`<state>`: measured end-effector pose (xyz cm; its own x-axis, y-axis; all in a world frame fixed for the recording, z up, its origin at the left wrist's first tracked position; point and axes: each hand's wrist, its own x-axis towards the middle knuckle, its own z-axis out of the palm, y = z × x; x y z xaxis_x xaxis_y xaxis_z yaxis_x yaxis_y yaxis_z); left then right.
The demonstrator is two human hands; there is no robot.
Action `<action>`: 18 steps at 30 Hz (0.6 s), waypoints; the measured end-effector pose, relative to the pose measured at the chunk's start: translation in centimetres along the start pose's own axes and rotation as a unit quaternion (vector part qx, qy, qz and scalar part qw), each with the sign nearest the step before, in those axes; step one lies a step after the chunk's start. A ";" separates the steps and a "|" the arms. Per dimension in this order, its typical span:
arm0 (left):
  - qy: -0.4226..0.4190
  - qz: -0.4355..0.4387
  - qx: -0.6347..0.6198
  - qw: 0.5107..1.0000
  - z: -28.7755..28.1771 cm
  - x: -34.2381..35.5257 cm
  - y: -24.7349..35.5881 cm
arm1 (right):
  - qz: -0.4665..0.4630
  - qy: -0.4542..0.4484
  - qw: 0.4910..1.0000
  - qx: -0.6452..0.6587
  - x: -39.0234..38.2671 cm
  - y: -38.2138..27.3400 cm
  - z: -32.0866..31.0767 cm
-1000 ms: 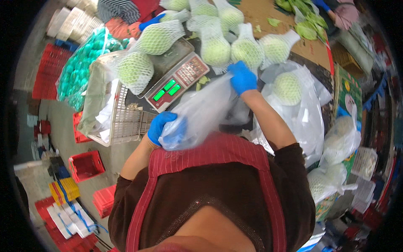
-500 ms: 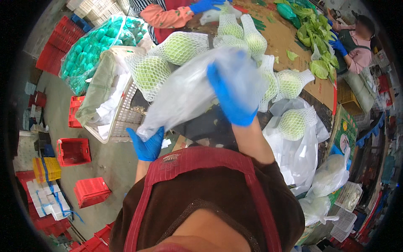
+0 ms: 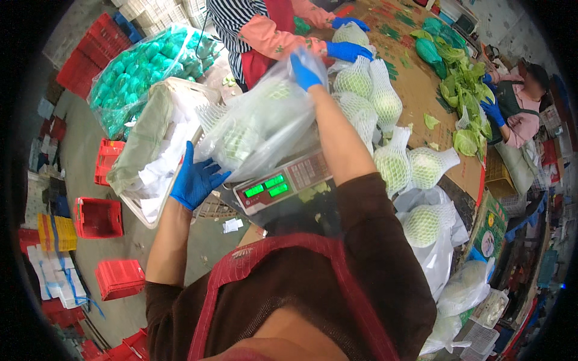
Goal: The person weighs cabbages on a digital scale, places them into plastic bags, and stacks the bags into red crates. The person also stacks empty red crates.
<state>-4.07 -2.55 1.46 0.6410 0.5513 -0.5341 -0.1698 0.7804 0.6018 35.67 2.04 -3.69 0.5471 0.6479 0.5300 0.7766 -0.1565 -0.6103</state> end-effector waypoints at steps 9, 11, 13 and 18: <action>-0.041 -0.153 0.186 0.970 0.4 3.9 3.3 | 0.230 -0.309 0.835 0.392 -5.7 4.8 4.5; -0.033 -0.116 0.199 0.972 0.3 3.4 2.7 | 0.234 -0.244 0.807 0.485 -7.8 2.4 1.8; -0.055 -0.054 0.196 0.978 -0.2 2.6 1.5 | 0.298 -0.234 0.721 0.580 -9.2 0.6 -1.3; -0.034 0.026 0.090 0.995 -1.7 0.3 -2.5 | 0.313 -0.216 0.659 0.649 -13.9 -1.4 -12.1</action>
<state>-4.77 -3.83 -1.20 0.6847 0.5632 -0.4626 -0.0701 0.6827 0.7273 30.75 -15.77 -3.12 0.2764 0.9548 -0.1096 -0.6338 0.0953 -0.7676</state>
